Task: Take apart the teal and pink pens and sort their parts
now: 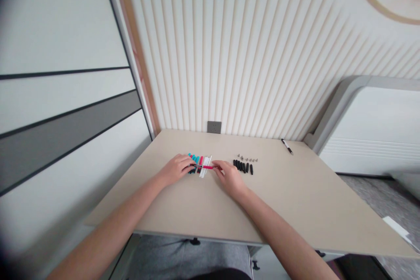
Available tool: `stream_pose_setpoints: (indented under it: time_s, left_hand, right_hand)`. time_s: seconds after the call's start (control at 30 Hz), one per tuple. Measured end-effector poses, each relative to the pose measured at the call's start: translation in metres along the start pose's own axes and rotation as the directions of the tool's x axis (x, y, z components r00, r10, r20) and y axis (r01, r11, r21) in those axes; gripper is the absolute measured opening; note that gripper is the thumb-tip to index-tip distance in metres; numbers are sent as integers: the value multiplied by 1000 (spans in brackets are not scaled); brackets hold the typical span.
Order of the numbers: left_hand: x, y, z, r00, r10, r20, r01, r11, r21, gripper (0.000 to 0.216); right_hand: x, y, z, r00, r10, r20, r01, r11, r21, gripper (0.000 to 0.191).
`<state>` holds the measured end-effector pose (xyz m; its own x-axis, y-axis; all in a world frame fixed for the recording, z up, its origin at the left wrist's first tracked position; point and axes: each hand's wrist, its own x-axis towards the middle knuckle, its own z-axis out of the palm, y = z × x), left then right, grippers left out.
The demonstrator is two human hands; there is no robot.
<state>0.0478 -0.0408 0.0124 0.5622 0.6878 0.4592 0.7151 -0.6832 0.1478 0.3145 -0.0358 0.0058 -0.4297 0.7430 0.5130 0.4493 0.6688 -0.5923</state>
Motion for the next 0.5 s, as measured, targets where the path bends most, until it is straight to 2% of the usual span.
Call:
stream_pose_setpoints:
  time_s: [0.13, 0.3, 0.5]
  left_hand:
    - [1, 3, -1, 1000, -1, 7, 2, 999, -33, 19]
    - [2, 5, 0, 997, -74, -8, 72, 989, -129, 18]
    - [3, 5, 1, 994, -106, 2, 105, 980, -168, 18]
  right_hand:
    - [1, 0, -2, 1000, -2, -6, 1, 999, -50, 24]
    - [2, 2, -6, 998, 37, -44, -41, 995, -95, 26]
    - [4, -1, -7, 1000, -15, -6, 14, 994, -110, 27]
